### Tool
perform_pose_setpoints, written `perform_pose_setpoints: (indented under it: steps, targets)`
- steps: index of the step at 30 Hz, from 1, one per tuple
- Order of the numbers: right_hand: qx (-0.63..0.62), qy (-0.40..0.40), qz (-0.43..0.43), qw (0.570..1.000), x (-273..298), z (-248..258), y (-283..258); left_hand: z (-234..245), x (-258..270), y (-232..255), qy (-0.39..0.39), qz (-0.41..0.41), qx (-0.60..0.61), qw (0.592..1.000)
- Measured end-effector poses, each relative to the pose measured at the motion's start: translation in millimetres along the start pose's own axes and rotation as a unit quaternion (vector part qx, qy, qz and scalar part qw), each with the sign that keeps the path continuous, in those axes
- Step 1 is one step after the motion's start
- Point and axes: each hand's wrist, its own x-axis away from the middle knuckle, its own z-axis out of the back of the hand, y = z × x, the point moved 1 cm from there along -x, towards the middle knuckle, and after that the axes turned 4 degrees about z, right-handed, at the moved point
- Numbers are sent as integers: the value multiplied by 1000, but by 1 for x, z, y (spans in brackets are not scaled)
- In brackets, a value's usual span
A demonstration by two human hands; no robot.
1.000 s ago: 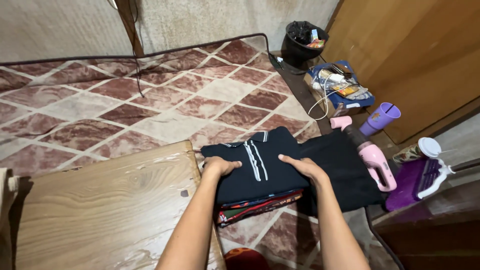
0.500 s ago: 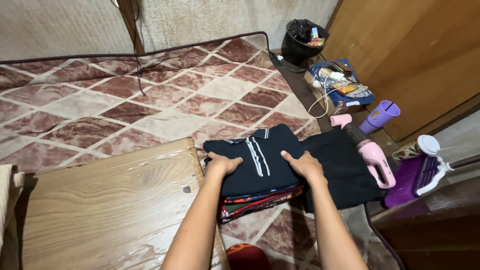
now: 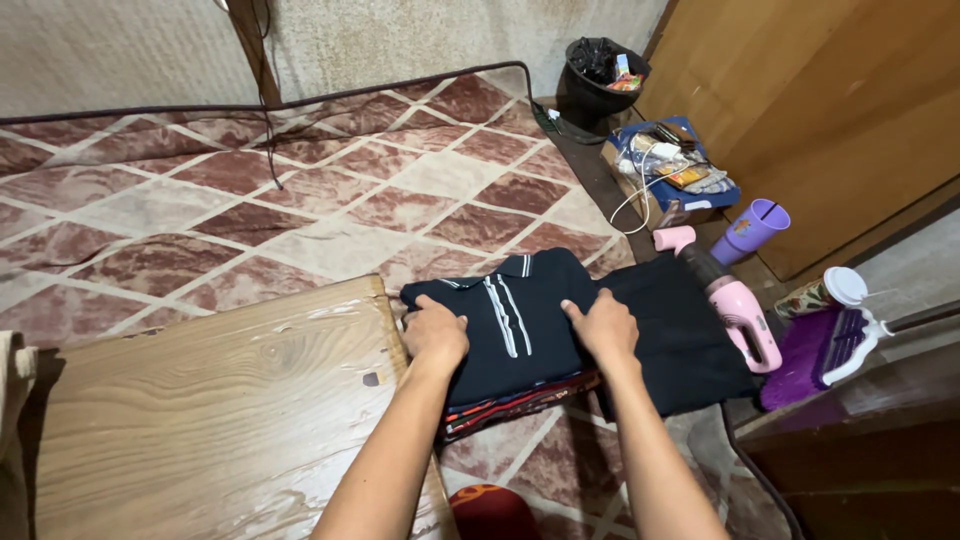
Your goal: The person folds a beige pair of trousers on a wooden board, then stacks several folded shirts and a pair of jeans on the bed. The person smooths and aligns each item before placing it in a neat pile.
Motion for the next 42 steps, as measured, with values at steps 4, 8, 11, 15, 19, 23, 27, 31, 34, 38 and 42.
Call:
perform_pose_setpoints:
  steps: [4,8,11,15,19,23,27,31,34,38,42]
  targets:
    - [-139,-9,21,990,-49,-12,35,-10,-15,2,8,-1,-19,1000]
    - [-151,-71,5,986,-78,-11,45,-23,-29,-1,106,-31,-31,993]
    - [-105,-114,3,988,-77,-11,46,-21,-28,-2,65,4,13,998]
    - [-43,-188,-29,981,-48,1,30,-5,-5,-1,-27,57,75,995]
    - [43,-191,-80,977,-27,34,0,-1,-1,0,-37,39,19,998]
    - [31,-231,-62,971,-52,35,-2,-11,-16,-2,-17,5,-40,999]
    - [-169,-301,-78,935,-60,21,20,-18,-24,-1,-31,5,-66,997]
    - [-254,-278,-99,921,-53,28,23,-20,-26,-1,-49,3,-80,996]
    - [-337,-288,-107,890,-45,31,19,-17,-19,-2,-61,15,-42,997]
    - [-397,-292,-142,858,-41,12,25,-3,2,-1,-107,31,-4,994]
    - [-492,-323,-136,797,-52,-19,47,16,28,1,-91,30,31,995]
